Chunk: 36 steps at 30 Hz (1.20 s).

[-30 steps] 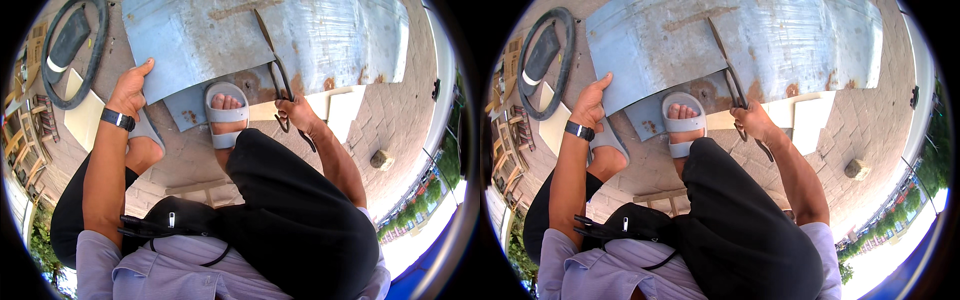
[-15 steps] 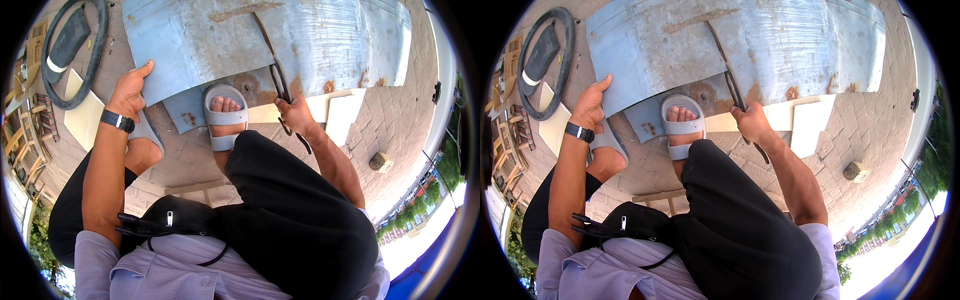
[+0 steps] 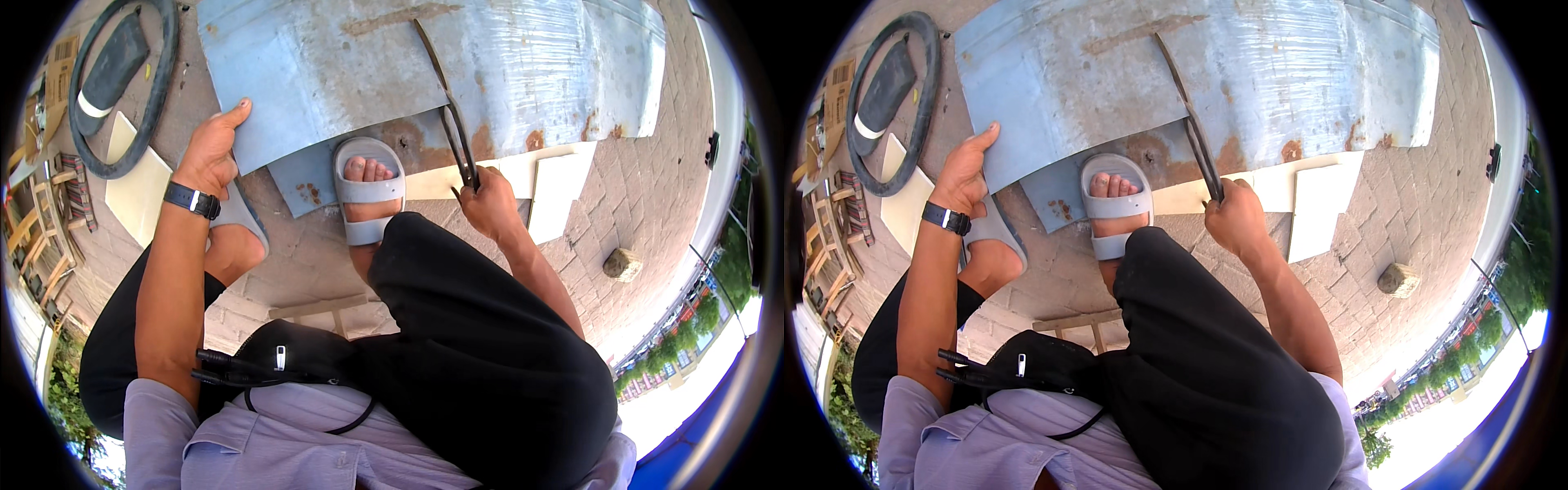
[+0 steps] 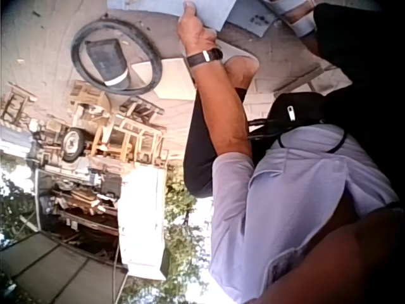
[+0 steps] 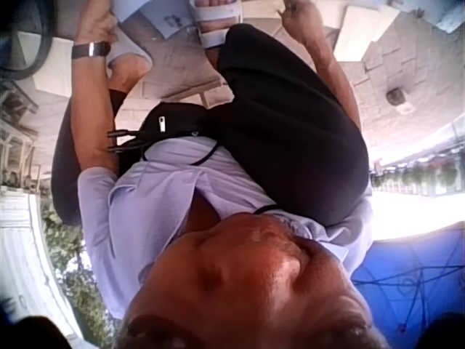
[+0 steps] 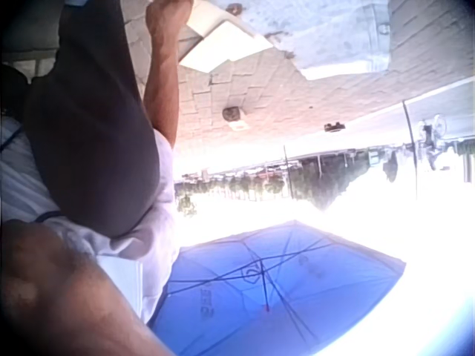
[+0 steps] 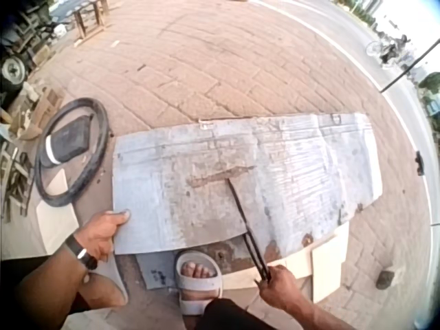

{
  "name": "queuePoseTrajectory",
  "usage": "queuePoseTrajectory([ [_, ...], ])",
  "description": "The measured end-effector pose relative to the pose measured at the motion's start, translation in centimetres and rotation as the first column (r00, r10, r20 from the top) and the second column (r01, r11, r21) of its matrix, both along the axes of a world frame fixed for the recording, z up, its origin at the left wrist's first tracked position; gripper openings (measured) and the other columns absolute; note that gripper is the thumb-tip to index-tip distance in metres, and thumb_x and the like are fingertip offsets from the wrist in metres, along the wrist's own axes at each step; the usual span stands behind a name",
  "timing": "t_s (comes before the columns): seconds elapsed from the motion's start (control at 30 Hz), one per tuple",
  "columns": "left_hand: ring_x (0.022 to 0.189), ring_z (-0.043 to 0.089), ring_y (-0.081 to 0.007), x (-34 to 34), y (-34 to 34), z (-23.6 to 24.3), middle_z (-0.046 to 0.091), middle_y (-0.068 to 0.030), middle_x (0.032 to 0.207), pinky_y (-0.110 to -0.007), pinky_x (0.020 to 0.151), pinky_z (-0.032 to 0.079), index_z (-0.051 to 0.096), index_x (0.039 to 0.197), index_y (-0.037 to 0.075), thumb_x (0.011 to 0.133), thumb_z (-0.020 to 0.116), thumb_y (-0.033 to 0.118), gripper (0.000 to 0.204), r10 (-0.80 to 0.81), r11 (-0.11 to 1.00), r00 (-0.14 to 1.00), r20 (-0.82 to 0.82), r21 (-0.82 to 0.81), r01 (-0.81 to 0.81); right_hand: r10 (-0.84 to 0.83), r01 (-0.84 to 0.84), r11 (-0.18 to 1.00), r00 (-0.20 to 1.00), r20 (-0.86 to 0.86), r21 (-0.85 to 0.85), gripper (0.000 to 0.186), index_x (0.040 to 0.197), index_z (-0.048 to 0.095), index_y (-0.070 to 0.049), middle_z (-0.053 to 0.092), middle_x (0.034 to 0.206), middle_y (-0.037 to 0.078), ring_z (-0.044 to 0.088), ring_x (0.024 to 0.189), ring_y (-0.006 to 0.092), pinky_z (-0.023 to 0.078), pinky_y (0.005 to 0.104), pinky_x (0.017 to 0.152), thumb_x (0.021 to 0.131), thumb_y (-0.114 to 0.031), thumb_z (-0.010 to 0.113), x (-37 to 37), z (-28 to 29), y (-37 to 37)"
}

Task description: The person sits on the ground and uses large metal shears to cut a rectangular sheet of galvanized metal. They hold the sheet steady with one hand while operating the shears with the other to trim the edges and separate a smaller piece.

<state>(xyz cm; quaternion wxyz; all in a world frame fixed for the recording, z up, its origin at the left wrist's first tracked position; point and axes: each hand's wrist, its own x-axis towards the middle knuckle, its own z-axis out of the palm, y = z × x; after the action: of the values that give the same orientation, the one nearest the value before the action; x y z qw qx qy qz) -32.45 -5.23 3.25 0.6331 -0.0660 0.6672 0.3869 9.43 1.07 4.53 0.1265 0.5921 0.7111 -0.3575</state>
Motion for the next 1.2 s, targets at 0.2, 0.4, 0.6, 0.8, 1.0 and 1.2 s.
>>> queuePoseTrajectory([
  [0.2,0.123,0.059,-0.0247,0.1,0.3,0.2,0.06,-0.0147,0.137,-0.041,0.108,0.044,0.053,0.139,-0.004,0.101,0.065,0.033,0.055,0.01,1.0,1.0,0.013,-0.01,-0.01,-0.05,0.063,0.983,0.996,0.078,-0.172,0.017,0.09,0.068,0.004,0.069,0.088,0.026,0.066,0.085,0.0437,0.052,0.0486,0.079,0.081,-0.01,0.064,-0.3,0.2,1.1],
  [0.4,0.122,0.06,-0.0247,-0.1,-0.1,0.3,0.061,-0.0149,0.136,-0.041,0.107,0.046,0.054,0.138,-0.005,0.1,0.066,0.031,0.054,0.017,1.0,0.999,0.027,0.009,-0.017,-0.182,0.153,0.916,0.982,-0.044,-0.371,0.022,0.105,0.071,0.004,0.07,0.084,0.016,0.065,0.076,0.0249,0.05,0.0373,0.07,0.087,-0.009,0.065,-1.4,0.7,2.8],
  [0.6,0.122,0.06,-0.0244,-0.3,-0.2,0.4,0.061,-0.0157,0.136,-0.04,0.107,0.046,0.053,0.138,-0.006,0.101,0.065,0.031,0.053,0.009,0.999,0.998,0.055,0.034,-0.011,-0.308,0.203,0.849,0.94,-0.145,-0.489,0.033,0.123,0.066,0.005,0.067,0.085,0.005,0.053,0.064,0.0104,0.044,0.0285,0.055,0.092,-0.004,0.063,-3.2,1.9,4.8],
  [0.8,0.12,0.061,-0.0244,-0.1,0.0,1.0,0.062,-0.0166,0.134,-0.04,0.106,0.047,0.053,0.137,-0.007,0.101,0.065,0.03,0.053,-0.005,1.0,0.999,0.039,0.031,0.004,-0.285,0.18,0.83,0.951,-0.123,-0.528,0.049,0.141,0.056,0.001,0.073,0.106,0.015,0.065,0.093,0.0185,0.051,0.032,0.088,0.093,-0.005,0.061,-3.0,2.1,5.8],
  [1.0,0.117,0.063,-0.0239,-0.1,-0.1,0.6,0.063,-0.0155,0.131,-0.039,0.104,0.049,0.053,0.137,-0.007,0.102,0.064,0.03,0.052,0.004,0.999,0.998,0.057,0.048,-0.007,-0.445,0.055,0.687,0.82,-0.36,-0.725,0.065,0.152,0.041,0.003,0.071,0.116,0.015,0.065,0.103,0.0196,0.051,0.0326,0.094,0.09,-0.002,0.062,-1.3,0.5,6.1],
  [1.2,0.116,0.063,-0.0232,-0.3,-0.2,0.4,0.064,-0.0146,0.13,-0.039,0.104,0.049,0.055,0.136,-0.006,0.102,0.064,0.03,0.05,-0.008,0.999,0.998,0.056,0.04,0.005,-0.475,0.049,0.647,0.806,-0.352,-0.761,0.071,0.154,0.036,0.004,0.07,0.111,0.014,0.065,0.103,0.0203,0.052,0.0341,0.096,0.088,0.0,0.061,-0.7,0.5,6.7],
])
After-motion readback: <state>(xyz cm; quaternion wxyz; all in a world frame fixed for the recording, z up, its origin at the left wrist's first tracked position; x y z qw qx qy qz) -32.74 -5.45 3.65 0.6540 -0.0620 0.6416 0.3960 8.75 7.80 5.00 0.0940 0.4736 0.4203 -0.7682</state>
